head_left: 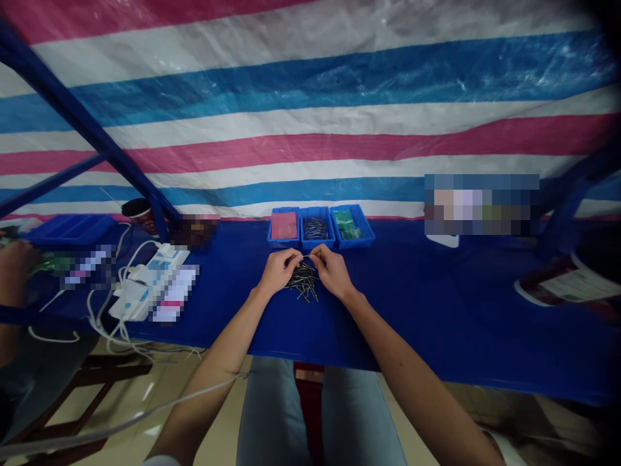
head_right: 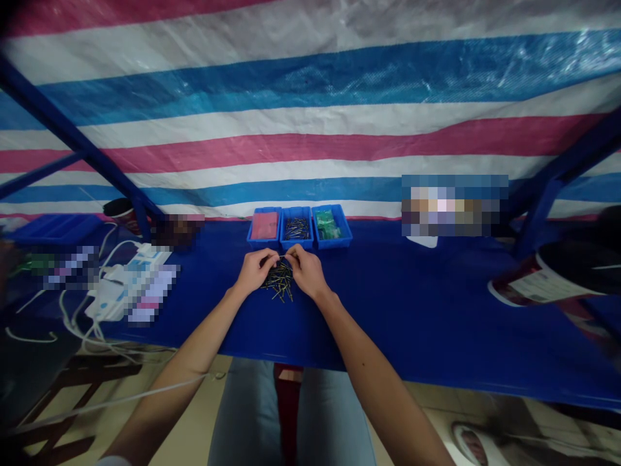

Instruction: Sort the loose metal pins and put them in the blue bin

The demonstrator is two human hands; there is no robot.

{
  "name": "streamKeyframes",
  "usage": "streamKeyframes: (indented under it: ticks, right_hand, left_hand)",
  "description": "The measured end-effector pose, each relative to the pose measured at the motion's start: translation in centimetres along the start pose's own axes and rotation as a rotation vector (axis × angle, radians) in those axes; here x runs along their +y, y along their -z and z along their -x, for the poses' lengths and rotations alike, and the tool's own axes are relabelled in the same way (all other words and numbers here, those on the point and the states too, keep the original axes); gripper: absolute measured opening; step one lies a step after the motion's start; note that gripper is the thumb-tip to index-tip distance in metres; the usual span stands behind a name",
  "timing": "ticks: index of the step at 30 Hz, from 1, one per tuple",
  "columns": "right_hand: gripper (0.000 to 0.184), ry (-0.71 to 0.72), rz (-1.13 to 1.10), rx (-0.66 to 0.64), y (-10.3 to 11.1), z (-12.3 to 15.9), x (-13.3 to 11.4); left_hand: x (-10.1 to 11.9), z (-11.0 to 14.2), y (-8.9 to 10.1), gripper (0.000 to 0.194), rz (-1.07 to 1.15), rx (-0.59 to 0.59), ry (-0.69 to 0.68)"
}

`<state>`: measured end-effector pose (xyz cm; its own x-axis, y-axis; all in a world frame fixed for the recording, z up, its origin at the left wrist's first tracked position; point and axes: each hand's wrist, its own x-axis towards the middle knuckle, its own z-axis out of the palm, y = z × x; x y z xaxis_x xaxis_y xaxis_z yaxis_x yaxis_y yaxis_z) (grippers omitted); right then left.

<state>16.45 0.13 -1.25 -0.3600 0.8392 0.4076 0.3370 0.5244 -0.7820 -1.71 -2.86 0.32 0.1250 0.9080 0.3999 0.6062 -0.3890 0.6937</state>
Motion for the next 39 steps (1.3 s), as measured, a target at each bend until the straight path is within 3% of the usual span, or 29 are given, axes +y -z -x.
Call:
streamKeyframes:
  ticks: [21,28,31,36,39]
  right_hand:
    - [0.051,-0.014,0.222,0.018,-0.3,-0.1,0.4]
    - [0.045,-0.017,0.155,0.136,0.0,0.3,0.0]
    - [0.038,-0.001,0.117,0.252,0.6,0.1,-0.3]
    - [0.03,0.065,0.215,0.476,1.9,-2.9,-0.9]
    - [0.031,0.036,0.313,0.444,2.2,-4.3,-1.0]
  left_hand:
    - [-0.1,0.1,-0.1,0.026,0.011,-0.01,-0.011]
    - [0.0,0.2,0.1,0.026,0.03,0.0,-0.008]
    - [-0.2,0.2,0.1,0.026,0.067,0.043,0.011]
    - [-0.7,0.2,0.1,0.027,0.104,0.128,0.055]
    - [-1.0,0.0,0.2,0.027,0.129,0.189,0.1]
